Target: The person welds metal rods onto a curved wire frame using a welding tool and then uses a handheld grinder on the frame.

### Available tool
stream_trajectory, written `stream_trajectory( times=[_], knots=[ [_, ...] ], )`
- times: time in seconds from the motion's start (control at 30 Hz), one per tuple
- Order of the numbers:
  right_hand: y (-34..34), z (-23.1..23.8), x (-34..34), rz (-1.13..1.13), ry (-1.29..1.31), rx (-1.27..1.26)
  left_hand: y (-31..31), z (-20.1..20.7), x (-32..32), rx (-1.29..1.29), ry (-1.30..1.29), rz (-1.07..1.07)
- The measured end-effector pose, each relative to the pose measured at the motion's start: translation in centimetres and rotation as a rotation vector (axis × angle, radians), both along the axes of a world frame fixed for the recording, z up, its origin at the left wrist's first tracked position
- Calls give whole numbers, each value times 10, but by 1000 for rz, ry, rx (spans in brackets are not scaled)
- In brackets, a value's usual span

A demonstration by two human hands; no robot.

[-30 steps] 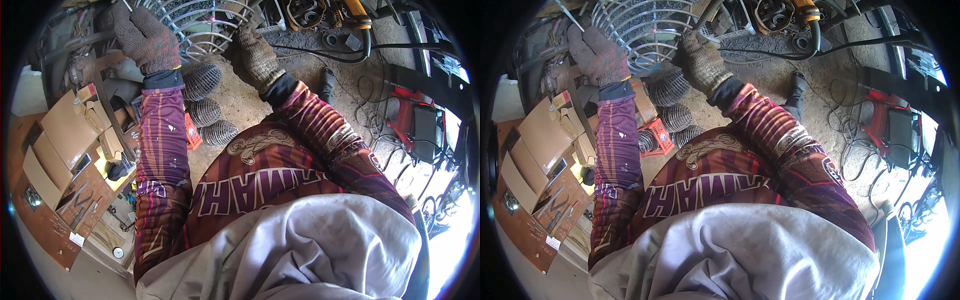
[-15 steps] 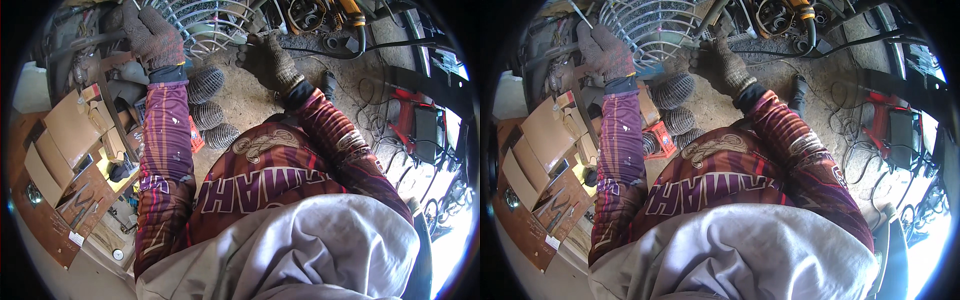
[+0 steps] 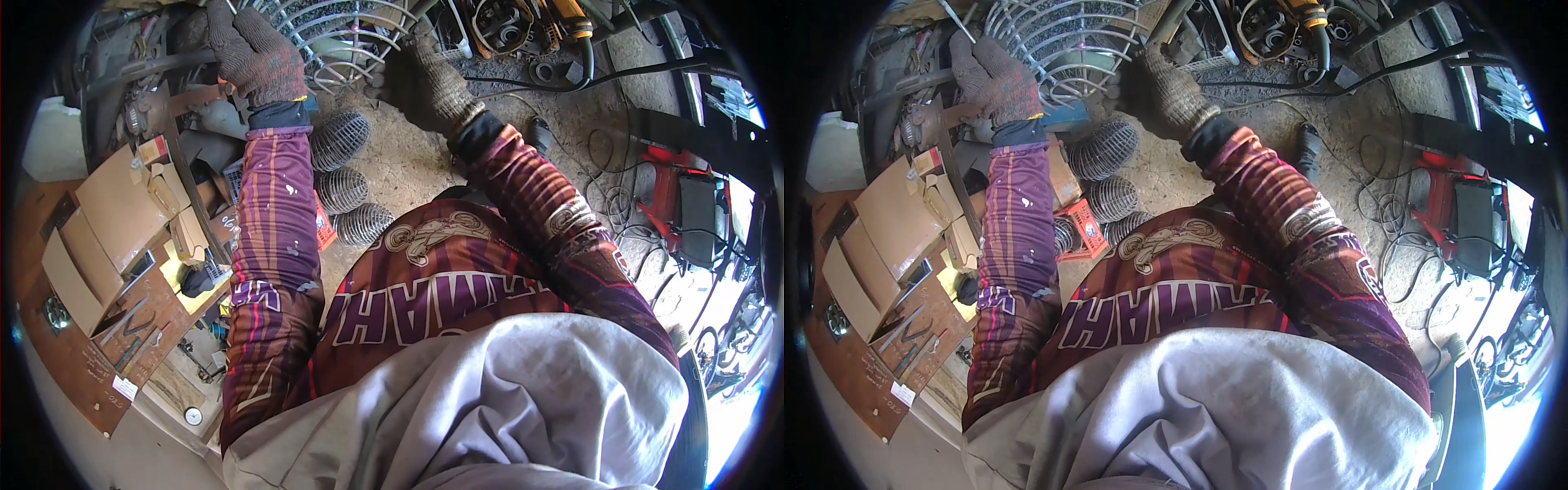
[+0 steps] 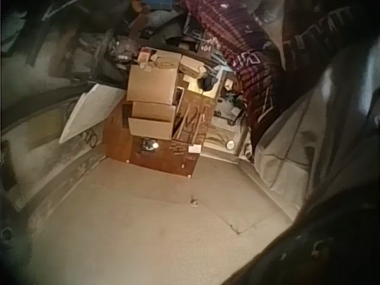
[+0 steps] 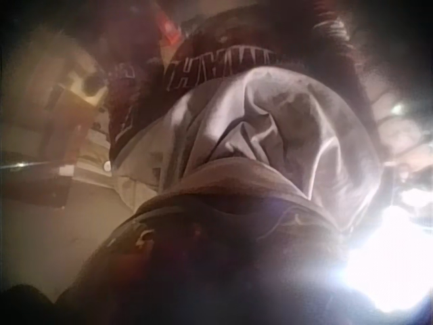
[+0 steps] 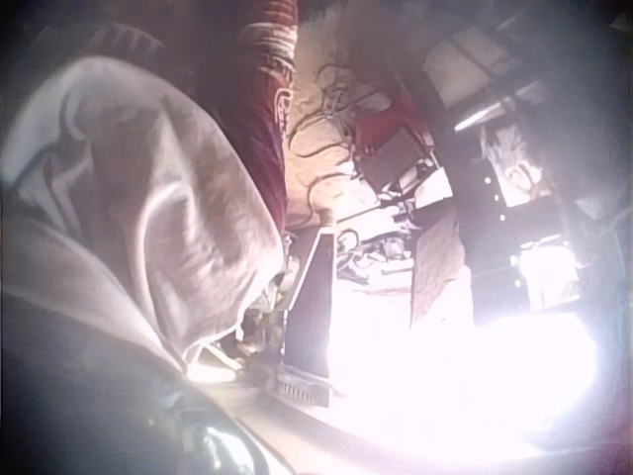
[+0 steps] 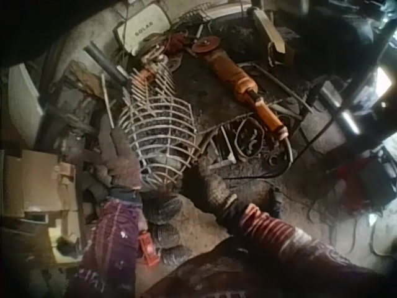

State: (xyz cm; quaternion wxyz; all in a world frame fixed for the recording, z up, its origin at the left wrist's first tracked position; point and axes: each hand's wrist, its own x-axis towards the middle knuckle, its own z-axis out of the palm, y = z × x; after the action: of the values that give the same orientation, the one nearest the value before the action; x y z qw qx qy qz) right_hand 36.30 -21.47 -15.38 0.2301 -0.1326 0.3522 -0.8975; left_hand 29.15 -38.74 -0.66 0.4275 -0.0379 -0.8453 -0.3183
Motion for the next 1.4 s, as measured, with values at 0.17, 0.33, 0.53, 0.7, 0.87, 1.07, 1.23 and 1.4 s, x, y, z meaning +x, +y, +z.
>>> stream_trajectory(
  times=[0.17,0.33,0.53,0.7,0.87,1.07,1.23,1.4],
  knots=[
    [-36,-69,-12,-200,297,140,-3,-1,-6,191,-78,-128],
    [-24,-23,-1,-289,312,551,-52,-18,-14,665,-194,-347],
    [-19,6,-3,-180,-266,13,14,8,2,26,-66,-3],
    [-14,11,-1,-53,-327,-203,14,12,6,-18,-47,-19],
    [26,32,21,224,-622,-389,3,10,10,41,-165,-48],
    [77,-91,82,223,-266,-256,-15,18,10,56,-170,-178],
    [101,-16,126,-25,-771,306,2,19,96,541,-213,-247],
    [111,-17,128,-53,-711,458,24,-16,217,715,-561,-188]
  ],
)
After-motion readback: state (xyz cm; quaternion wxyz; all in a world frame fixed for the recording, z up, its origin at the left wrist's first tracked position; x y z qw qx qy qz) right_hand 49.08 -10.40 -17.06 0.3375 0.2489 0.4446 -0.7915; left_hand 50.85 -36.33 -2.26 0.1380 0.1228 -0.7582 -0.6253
